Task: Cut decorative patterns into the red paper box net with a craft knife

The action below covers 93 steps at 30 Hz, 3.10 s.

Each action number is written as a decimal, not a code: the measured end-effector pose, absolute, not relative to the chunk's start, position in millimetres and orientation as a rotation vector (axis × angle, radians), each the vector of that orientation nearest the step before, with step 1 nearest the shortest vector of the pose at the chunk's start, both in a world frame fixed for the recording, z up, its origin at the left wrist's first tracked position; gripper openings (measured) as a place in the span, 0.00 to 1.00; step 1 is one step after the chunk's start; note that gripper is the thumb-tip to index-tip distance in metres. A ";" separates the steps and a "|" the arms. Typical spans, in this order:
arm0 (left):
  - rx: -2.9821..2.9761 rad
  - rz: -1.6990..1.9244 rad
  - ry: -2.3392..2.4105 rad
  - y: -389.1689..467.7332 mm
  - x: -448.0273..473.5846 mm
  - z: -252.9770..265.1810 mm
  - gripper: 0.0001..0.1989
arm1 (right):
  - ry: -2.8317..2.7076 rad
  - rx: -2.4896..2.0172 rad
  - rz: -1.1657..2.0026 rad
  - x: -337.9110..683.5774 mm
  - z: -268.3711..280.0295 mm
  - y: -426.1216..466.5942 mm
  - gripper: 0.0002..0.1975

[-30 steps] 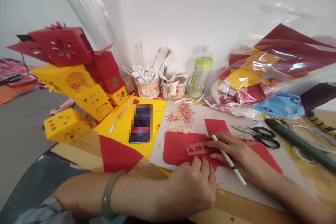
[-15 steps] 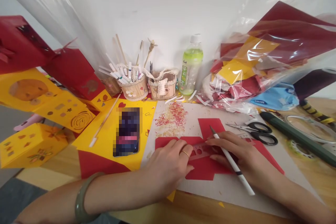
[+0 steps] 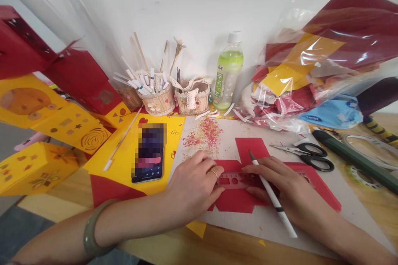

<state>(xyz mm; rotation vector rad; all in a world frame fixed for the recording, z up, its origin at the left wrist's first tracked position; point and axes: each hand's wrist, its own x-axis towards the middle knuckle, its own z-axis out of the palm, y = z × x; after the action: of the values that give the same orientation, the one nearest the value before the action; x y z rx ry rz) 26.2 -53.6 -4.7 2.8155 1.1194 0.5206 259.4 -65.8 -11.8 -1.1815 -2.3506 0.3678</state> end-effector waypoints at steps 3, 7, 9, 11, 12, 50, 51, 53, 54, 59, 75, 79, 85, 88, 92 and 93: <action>2.806 0.501 1.111 -51.6 24.9 -4.3 0.13 | -2.332 -1.183 0.372 251.3 -12.3 -67.2 0.09; 2.771 0.487 1.118 -50.1 24.6 -4.6 0.13 | -2.311 -1.185 0.374 247.9 -12.2 -68.0 0.09; 2.738 0.459 1.118 -49.1 24.4 -4.5 0.13 | -2.298 -1.179 0.405 249.5 -12.4 -67.7 0.09; 2.699 0.435 1.109 -47.0 23.1 -2.7 0.14 | -2.281 -1.180 0.443 251.4 -12.3 -67.0 0.09; 2.675 0.421 1.095 -45.3 21.9 -0.9 0.15 | -2.273 -1.182 0.455 252.0 -12.0 -66.6 0.09; 2.450 0.499 0.969 -35.2 22.6 -4.7 0.09 | -2.261 -1.162 0.532 248.0 -6.6 -65.1 0.08; 2.449 0.497 0.975 -35.3 22.6 -4.6 0.09 | -2.266 -1.169 0.531 248.3 -6.7 -65.4 0.08; 2.445 0.489 0.990 -35.6 22.4 -4.7 0.09 | -2.272 -1.184 0.533 249.5 -7.5 -65.9 0.08; 2.444 0.486 0.997 -35.8 22.2 -4.8 0.09 | -2.276 -1.191 0.538 250.3 -8.0 -66.0 0.08; 2.451 0.492 1.015 -36.4 22.3 -6.1 0.11 | -2.271 -1.246 0.536 255.1 -10.2 -65.2 0.09; 2.393 0.516 0.989 -30.4 21.2 -6.6 0.10 | -2.235 -1.316 0.627 257.4 -7.2 -63.1 0.09; 2.419 0.494 0.984 -30.0 20.2 -7.0 0.10 | -2.231 -1.315 0.682 257.5 -7.9 -61.6 0.09; 2.664 0.529 0.882 -31.0 16.4 -8.0 0.09 | -2.187 -1.340 0.836 259.6 -4.9 -57.0 0.11; 2.719 0.549 0.864 -30.2 15.2 -8.6 0.09 | -2.101 -1.376 0.751 265.4 2.8 -55.4 0.13; 2.759 0.555 0.854 -28.5 14.2 -8.3 0.10 | -1.885 -1.489 0.489 273.9 14.9 -57.2 0.22; 2.766 0.557 0.853 -28.2 13.9 -8.2 0.10 | -1.816 -1.525 0.492 273.9 17.5 -58.0 0.23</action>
<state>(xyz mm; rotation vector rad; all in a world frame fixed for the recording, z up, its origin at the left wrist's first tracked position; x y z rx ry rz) 13.9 -28.2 -8.2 2.7664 0.8535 0.5575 273.9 -58.0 17.5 -1.5245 -1.8157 0.4915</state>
